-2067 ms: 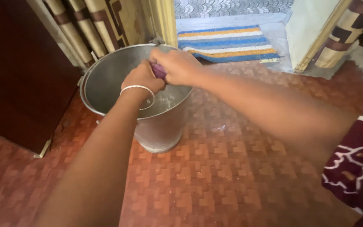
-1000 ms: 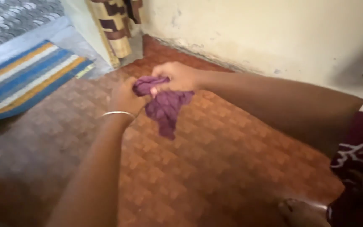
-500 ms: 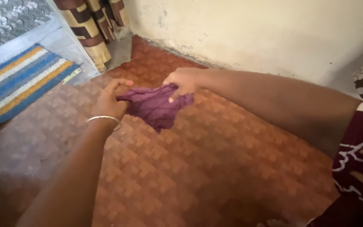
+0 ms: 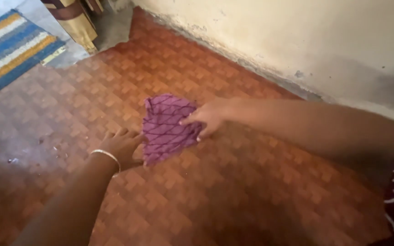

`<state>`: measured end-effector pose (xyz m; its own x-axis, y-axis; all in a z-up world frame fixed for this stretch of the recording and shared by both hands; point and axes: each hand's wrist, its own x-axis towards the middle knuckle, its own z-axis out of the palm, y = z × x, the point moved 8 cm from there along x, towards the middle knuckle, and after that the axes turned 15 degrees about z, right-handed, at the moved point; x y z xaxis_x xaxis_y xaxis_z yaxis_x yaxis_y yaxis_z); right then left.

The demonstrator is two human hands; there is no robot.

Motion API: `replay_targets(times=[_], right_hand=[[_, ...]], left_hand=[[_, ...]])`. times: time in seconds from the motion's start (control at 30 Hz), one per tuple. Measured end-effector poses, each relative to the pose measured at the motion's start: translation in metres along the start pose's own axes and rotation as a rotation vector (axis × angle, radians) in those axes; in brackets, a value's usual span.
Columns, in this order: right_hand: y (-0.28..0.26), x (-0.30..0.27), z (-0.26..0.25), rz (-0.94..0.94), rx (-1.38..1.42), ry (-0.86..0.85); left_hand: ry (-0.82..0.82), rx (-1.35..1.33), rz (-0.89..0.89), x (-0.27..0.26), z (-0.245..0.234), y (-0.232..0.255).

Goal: The person is mopping the floor using a purple cloth and a bucket of water.

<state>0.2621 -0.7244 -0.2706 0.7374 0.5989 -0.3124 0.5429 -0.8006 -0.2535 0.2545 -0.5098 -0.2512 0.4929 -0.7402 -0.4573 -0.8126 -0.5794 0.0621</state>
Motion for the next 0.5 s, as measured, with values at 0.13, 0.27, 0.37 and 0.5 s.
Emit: replay_targets(times=[0.13,0.27,0.37,0.5], right_hand=[[0.02,0.032,0.037,0.06,-0.022,0.307],[-0.002,0.081,0.046,0.116,0.009,0.394],[-0.025,0.099,0.045,0.285,0.072,0.571],[-0.07,0.14,0.053,0.463,0.014,0.604]], left_hand=[[0.227,-0.024,-0.071,0.015,0.005,-0.016],[0.487,-0.074,-0.196,0.029,-0.007,-0.025],[0.585,-0.079,-0.257,0.037,-0.017,-0.034],[0.752,-0.154,-0.283,0.036,-0.018,-0.051]])
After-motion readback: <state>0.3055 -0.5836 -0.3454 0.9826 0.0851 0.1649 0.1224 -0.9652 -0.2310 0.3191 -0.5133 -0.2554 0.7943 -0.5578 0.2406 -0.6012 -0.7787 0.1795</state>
